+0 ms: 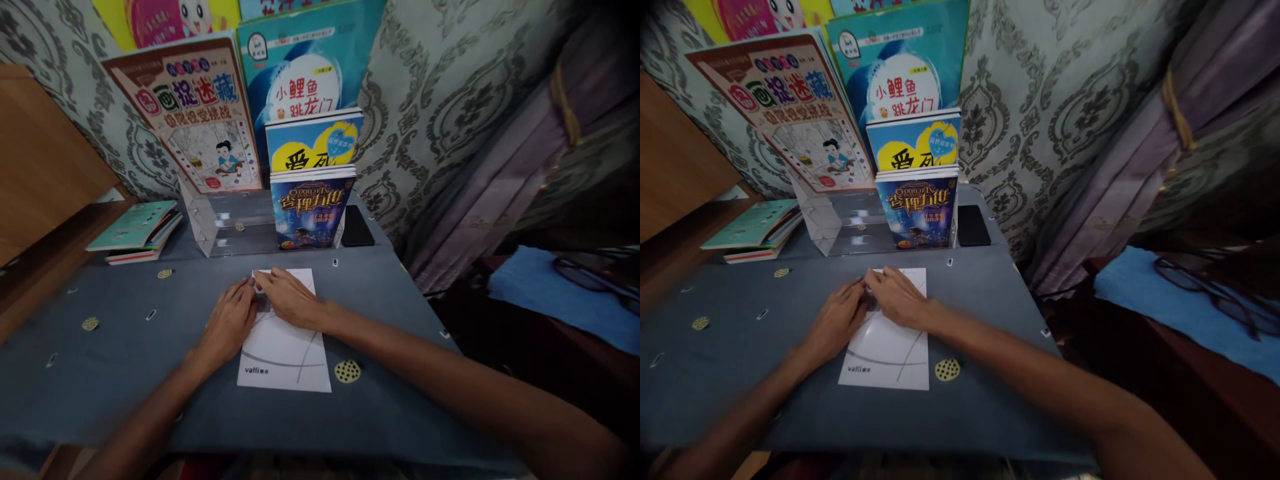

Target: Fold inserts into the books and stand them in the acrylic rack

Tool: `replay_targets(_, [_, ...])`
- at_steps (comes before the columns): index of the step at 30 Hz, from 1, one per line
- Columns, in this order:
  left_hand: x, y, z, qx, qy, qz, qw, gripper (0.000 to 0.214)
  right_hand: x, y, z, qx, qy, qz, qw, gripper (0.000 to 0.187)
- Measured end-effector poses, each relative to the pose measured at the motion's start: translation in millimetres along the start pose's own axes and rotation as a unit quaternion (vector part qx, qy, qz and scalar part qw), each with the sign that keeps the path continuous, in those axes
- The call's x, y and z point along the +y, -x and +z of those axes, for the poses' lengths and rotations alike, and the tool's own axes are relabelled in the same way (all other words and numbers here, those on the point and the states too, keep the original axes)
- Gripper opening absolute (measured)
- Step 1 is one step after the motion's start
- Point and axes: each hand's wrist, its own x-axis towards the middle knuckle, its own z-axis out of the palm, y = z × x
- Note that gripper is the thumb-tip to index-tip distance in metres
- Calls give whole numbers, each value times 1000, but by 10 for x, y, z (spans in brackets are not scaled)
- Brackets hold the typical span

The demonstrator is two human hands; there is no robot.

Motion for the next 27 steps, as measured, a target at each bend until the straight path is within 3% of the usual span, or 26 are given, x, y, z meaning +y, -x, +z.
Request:
replay_targets(14, [14,6,2,-10,-18,8,1000,20,26,-108,-70,-28,33,31,999,31])
replay_targets(21, [-10,18,49,3,-31,17,999,22,186,92,-145,-19,64,61,996,30])
replay_targets(27, [3,24,26,-18,-37,1,999,33,393,375,-234,-2,72,113,991,25])
